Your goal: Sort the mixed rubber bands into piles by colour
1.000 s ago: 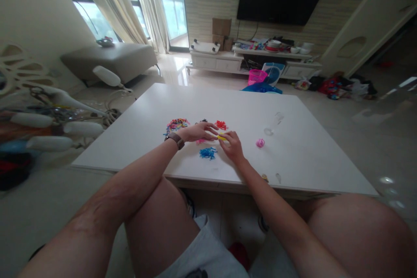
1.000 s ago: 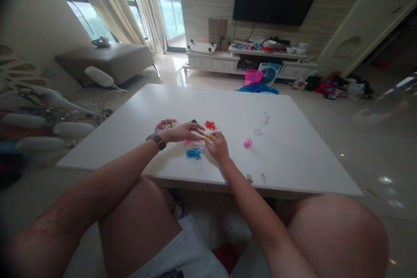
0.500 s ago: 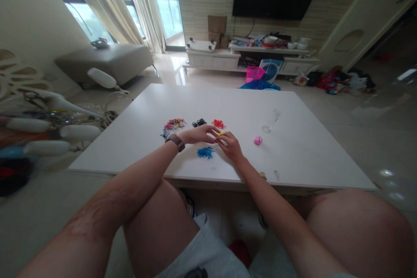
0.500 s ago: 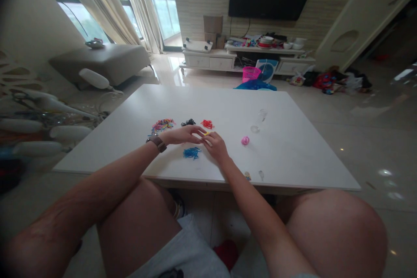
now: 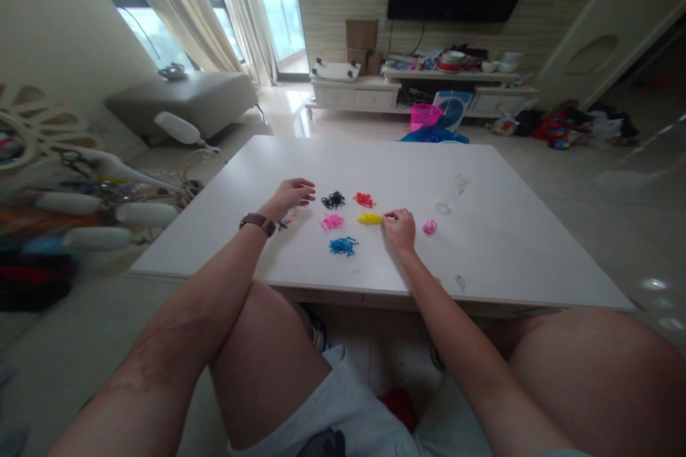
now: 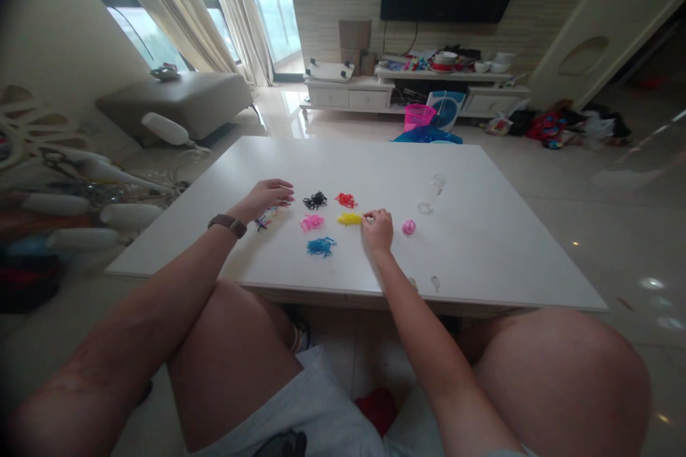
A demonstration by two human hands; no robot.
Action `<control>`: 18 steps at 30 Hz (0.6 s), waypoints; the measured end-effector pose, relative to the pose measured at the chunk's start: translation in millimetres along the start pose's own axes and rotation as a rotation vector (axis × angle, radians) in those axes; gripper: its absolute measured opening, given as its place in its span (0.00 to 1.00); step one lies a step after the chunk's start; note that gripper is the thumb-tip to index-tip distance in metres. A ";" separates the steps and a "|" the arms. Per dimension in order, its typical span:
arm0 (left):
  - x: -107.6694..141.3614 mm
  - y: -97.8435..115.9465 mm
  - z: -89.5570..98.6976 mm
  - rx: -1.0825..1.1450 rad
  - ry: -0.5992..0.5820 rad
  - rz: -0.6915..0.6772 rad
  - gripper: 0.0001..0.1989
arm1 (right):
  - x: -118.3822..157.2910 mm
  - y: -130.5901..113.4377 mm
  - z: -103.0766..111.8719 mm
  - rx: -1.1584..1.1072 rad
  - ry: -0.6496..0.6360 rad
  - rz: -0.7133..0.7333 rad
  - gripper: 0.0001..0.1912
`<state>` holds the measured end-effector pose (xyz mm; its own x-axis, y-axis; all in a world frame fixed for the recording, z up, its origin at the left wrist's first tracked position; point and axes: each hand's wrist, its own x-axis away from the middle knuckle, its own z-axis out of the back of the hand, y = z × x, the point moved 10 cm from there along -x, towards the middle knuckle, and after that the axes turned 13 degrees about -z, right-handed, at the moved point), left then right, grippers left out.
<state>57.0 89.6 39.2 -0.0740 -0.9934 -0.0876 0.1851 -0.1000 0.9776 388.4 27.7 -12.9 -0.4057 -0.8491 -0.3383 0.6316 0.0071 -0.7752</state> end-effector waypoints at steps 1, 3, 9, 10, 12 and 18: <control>-0.2 -2.5 9.8 -0.028 0.048 0.010 0.15 | -0.1 1.2 -0.3 0.020 0.007 -0.003 0.07; 0.1 -7.2 29.2 -0.069 0.135 0.033 0.14 | -0.2 3.9 -1.7 0.057 0.012 -0.013 0.07; 6.2 -18.9 71.2 -0.211 0.252 0.083 0.14 | 1.8 4.4 -0.6 0.098 0.039 -0.009 0.07; 7.5 -19.7 74.5 -0.257 0.252 0.084 0.14 | 2.0 3.7 0.2 0.099 0.043 -0.005 0.07; 9.7 -22.4 77.6 -0.321 0.239 0.090 0.13 | 1.8 3.6 0.9 0.107 0.041 -0.011 0.07; 7.2 -42.8 86.6 -0.362 0.224 0.151 0.14 | 0.4 5.9 0.6 0.116 0.010 -0.051 0.05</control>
<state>-36.3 91.5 13.3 0.1868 -0.9820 -0.0276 0.5117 0.0733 0.8560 392.3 27.1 -17.3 -0.4454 -0.8416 -0.3054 0.6817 -0.0977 -0.7251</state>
